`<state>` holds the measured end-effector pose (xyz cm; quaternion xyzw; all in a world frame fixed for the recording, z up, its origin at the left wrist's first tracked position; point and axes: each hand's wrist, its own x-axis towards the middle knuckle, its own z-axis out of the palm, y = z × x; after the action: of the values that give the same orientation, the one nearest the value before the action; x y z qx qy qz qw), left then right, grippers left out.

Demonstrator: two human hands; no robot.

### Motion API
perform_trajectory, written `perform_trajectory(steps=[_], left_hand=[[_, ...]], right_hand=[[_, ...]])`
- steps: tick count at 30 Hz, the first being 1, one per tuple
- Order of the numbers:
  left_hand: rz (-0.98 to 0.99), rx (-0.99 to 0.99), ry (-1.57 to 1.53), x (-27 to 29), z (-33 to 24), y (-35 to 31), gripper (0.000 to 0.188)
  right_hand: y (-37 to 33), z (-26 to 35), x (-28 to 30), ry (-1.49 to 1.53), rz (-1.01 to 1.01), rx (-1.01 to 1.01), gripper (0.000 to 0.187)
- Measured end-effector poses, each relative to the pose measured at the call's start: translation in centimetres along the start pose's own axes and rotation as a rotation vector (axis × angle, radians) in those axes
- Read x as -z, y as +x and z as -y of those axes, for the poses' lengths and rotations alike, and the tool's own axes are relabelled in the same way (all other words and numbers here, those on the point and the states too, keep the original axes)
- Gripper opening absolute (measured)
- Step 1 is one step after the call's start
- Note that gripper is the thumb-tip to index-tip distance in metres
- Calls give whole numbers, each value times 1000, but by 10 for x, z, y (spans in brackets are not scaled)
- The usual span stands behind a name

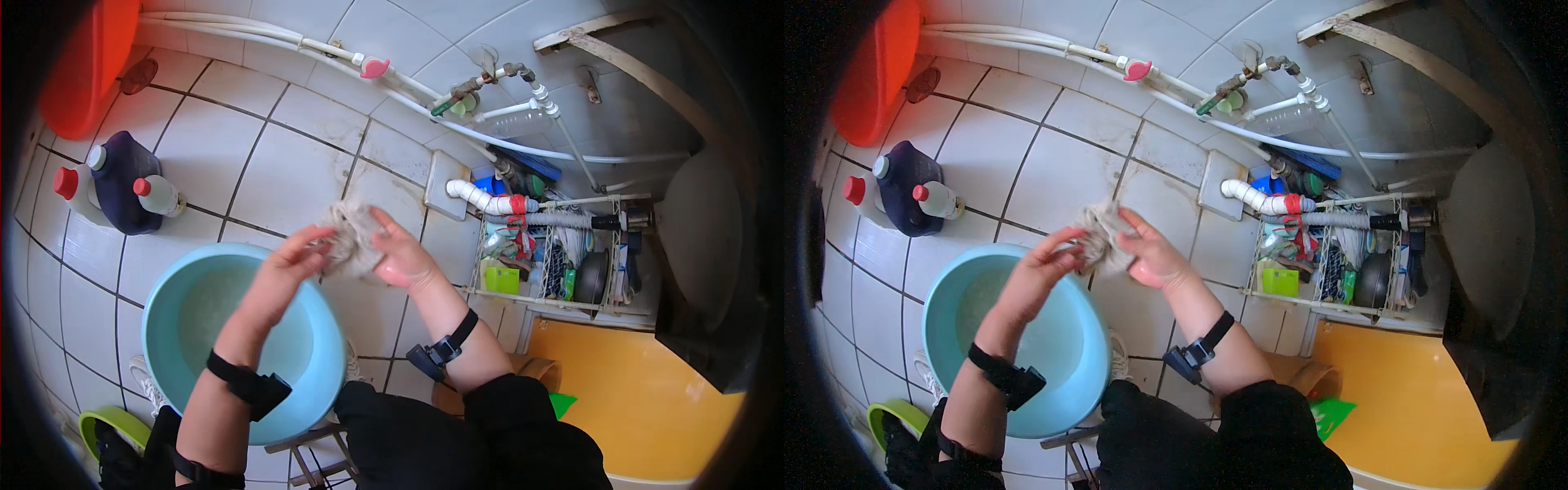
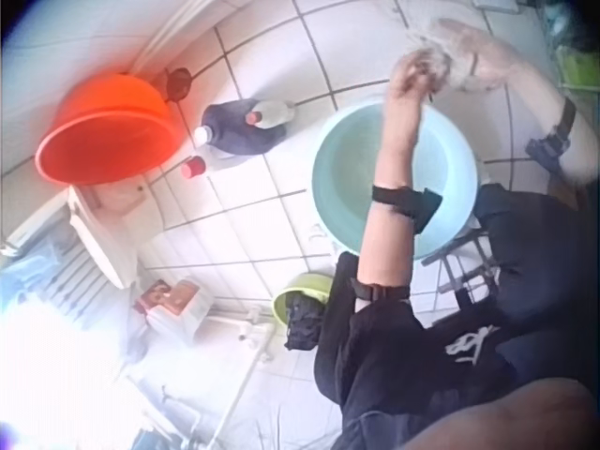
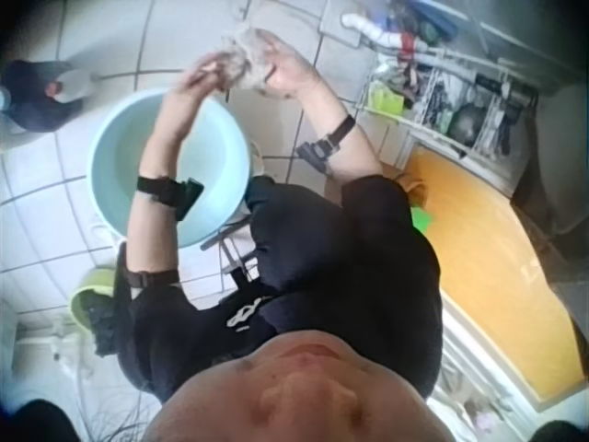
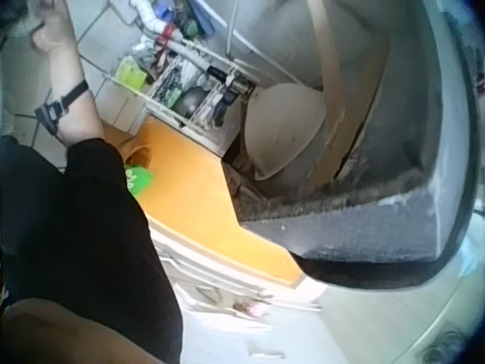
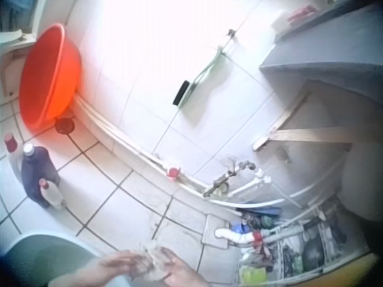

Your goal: Cleaning the bathroom floor tiles with a rag and soapy water.

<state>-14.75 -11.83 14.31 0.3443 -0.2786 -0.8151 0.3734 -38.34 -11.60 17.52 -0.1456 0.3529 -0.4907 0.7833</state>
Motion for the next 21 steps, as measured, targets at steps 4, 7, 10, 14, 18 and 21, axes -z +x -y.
perform_trajectory(steps=[4,7,10,14,18,21], left_hand=[[-40,-286,729,-7,12,17,43],[-139,-427,1333,48,13,33,48],[-77,-466,1548,77,14,50,52],[101,-479,1750,114,-6,53,57],[76,-457,1793,127,-20,64,59],[135,-499,1716,118,-22,88,55]], right_hand=[[5,10,82,-222,-358,59,55],[23,78,165,-172,-556,336,55],[30,196,255,-302,-789,642,55],[72,271,323,-440,-1091,732,69],[112,267,348,-464,-1122,755,78],[127,288,362,-879,-1407,768,77]])
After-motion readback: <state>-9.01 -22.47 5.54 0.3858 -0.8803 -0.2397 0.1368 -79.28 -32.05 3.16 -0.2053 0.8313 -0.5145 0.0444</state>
